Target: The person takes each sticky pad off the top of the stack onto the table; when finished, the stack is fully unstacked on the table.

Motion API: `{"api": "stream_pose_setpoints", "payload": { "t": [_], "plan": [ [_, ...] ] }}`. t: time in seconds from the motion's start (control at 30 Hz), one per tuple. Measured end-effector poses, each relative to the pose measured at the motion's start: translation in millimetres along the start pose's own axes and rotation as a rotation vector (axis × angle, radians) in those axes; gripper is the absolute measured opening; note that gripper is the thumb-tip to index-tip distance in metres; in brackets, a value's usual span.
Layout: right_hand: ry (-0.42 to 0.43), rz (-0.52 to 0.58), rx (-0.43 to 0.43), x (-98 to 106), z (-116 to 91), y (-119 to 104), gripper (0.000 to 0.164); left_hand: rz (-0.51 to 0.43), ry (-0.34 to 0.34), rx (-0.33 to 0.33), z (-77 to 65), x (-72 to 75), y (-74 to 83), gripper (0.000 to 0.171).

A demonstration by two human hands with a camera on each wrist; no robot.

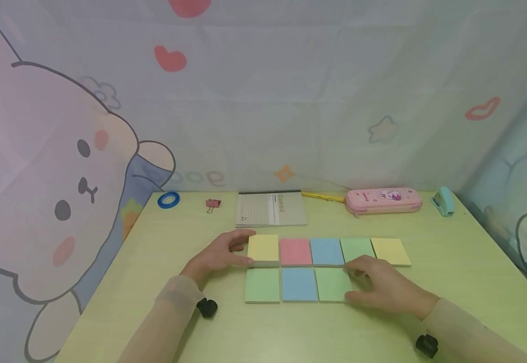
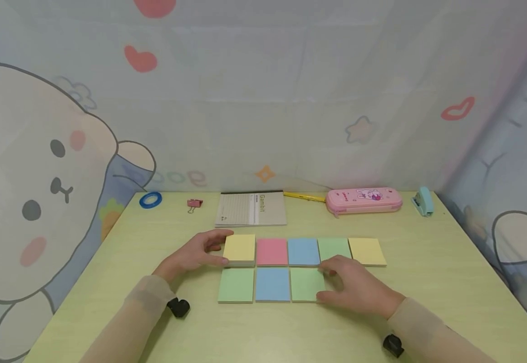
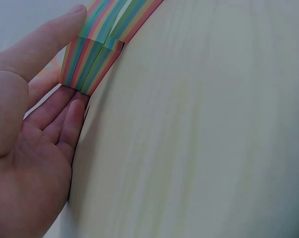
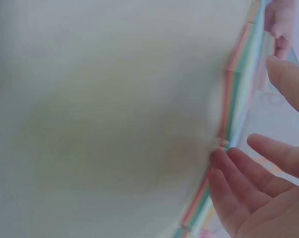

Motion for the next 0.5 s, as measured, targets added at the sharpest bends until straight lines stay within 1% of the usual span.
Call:
{"api": "stream_pose_setpoints", "payload": {
  "t": [0.07, 0.13, 0.2, 0.27, 0.37, 0.5],
  "plan": [
    [-0.010, 0.052, -0.024, 4, 4, -3, 0.057, 0.000, -0.004, -0.004, 0.2, -0.5, -0.1, 0.079],
    [-0.003, 0.080, -0.029, 7, 11, -8, 0.052, -0.003, -0.008, -0.005, 0.4, -0.6, -0.6, 0.079],
    [0.018, 0.094, -0.013, 9, 21, -15, 0.049, 0.000, -0.009, -0.008, 0.6, -0.6, -1.0, 0.079],
    [0.046, 0.092, 0.022, 10, 33, -23, 0.047, -0.001, -0.009, -0.012, 1.0, -0.4, -1.1, 0.079],
    [0.054, 0.097, 0.070, 7, 52, -36, 0.049, -0.005, -0.008, -0.021, 1.2, -0.2, -1.3, 0.079],
    [0.013, 0.127, 0.095, -1, 79, -51, 0.056, -0.014, -0.009, -0.032, 1.4, -0.5, 0.0, 0.079]
  ]
}}
Point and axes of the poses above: each hand's wrist, its own z-axis towards the middle knuckle, its own x-axis out of the back of the hand, y = z × x, the point moved 1 cm from there along z, towards the middle knuckle, and after that the axes turned 8 degrees about -x, right-handed, at the moved point
